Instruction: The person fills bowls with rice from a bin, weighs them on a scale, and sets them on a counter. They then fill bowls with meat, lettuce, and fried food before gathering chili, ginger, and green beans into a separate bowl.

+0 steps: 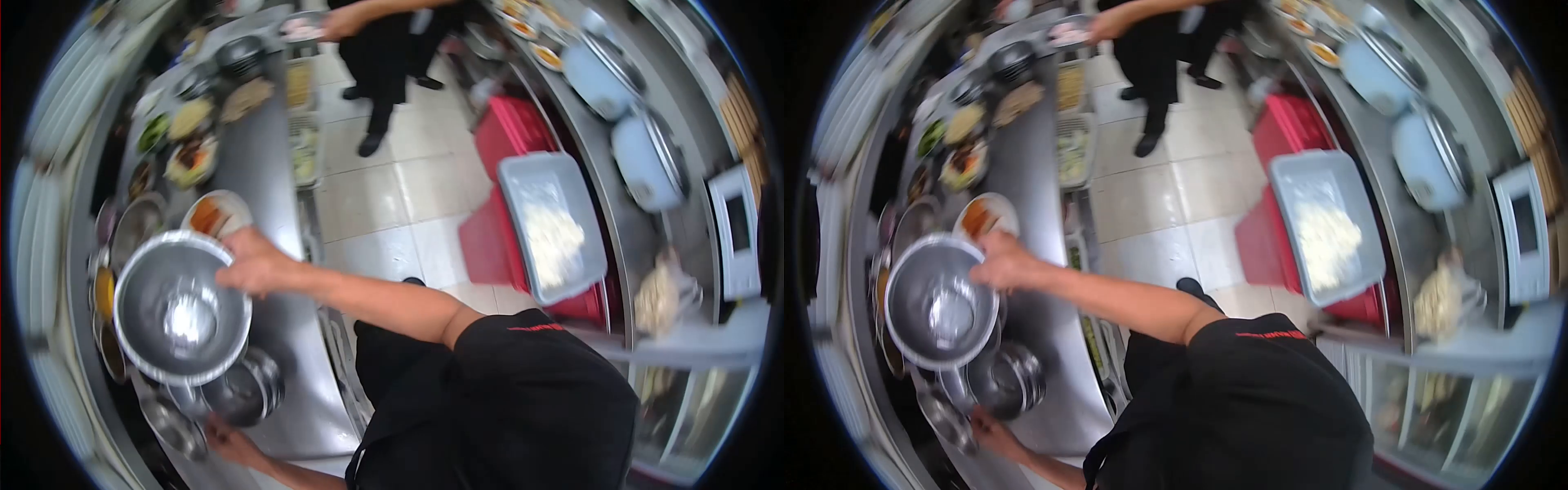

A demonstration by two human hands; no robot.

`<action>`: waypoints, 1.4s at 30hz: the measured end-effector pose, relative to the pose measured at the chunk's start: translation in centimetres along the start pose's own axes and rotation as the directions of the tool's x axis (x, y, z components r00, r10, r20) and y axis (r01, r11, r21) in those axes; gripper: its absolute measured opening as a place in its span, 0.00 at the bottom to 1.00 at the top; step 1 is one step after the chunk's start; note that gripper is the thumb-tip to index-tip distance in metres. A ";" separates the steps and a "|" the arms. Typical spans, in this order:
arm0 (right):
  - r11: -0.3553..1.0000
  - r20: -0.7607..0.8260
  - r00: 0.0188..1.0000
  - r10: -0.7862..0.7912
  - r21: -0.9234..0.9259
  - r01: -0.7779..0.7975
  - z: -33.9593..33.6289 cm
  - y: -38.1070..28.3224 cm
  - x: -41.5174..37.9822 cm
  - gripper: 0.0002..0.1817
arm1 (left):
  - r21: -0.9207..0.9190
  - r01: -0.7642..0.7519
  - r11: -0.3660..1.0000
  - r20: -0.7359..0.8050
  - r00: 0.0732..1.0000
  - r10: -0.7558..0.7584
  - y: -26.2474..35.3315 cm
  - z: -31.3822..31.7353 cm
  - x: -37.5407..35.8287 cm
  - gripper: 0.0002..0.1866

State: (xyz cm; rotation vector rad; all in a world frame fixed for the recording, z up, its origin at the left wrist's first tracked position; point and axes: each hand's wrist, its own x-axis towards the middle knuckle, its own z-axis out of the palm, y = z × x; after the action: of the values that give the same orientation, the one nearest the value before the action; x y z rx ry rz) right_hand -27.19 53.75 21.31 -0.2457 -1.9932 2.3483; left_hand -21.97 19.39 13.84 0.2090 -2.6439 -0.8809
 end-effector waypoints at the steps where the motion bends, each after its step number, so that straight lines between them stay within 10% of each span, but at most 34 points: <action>1: 0.999 0.002 1.000 0.019 0.029 -0.019 -0.6 0.7 -0.8 0.11 | -0.018 -0.014 1.000 -0.098 0.995 0.012 2.0 0.2 -0.5 0.21; 5: 0.990 0.008 0.998 0.063 0.130 -0.063 -1.3 2.3 -3.7 0.08 | -0.090 0.188 0.978 0.039 0.982 -0.185 6.2 1.3 -0.1 0.22; 13: 0.992 0.074 0.997 -0.009 0.126 0.000 -3.2 2.8 -6.4 0.11 | -0.255 0.160 0.954 0.314 0.946 -0.074 11.5 4.5 -2.8 0.15; 18: 0.922 -0.145 0.926 -0.348 -0.235 0.309 -11.5 5.7 -11.4 0.08 | -0.335 0.379 0.862 0.771 0.636 0.020 15.1 10.8 -6.9 0.11; 20: 1.000 -0.169 0.985 0.024 0.020 -0.021 -16.7 6.0 -16.4 0.08 | -0.312 0.423 0.851 0.876 0.475 0.085 17.6 14.3 -8.9 0.10; 24: 0.959 -0.808 0.528 0.263 0.159 -0.235 -27.8 9.7 -26.8 0.11 | -0.221 0.646 0.731 0.963 0.265 0.056 20.8 23.5 -15.0 0.09; 27: 0.904 -0.938 0.092 0.333 0.290 -0.313 -39.5 15.9 -33.5 0.17 | -0.186 0.616 0.765 0.981 0.159 0.110 24.9 29.0 -21.1 0.14; 30: 0.910 -0.936 -0.113 0.332 0.350 -0.223 -50.3 20.7 -38.7 0.14 | -0.193 0.578 0.793 0.977 0.042 0.207 33.1 31.6 -29.2 0.11; 36: 0.876 -0.883 -0.012 0.469 0.467 -0.121 -59.2 26.5 -45.9 0.18 | -0.266 0.486 0.832 0.933 -0.087 0.349 46.1 38.6 -45.3 0.08; 40: 0.703 -0.986 -0.167 0.006 0.123 -0.700 -52.2 25.3 -53.9 0.32 | -0.383 0.378 0.843 0.867 -0.168 0.469 55.3 38.1 -55.5 0.12; 42: 0.521 -0.961 -0.267 0.072 0.264 -0.812 -48.2 24.0 -58.0 0.33 | -0.420 0.337 0.843 0.809 -0.281 0.516 59.1 37.2 -60.1 0.13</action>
State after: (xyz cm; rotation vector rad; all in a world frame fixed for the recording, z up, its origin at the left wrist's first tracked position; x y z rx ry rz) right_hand 38.96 88.57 -4.78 -2.4270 -1.4723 0.5641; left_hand 18.45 101.80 5.13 -1.8455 -3.1180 -2.5611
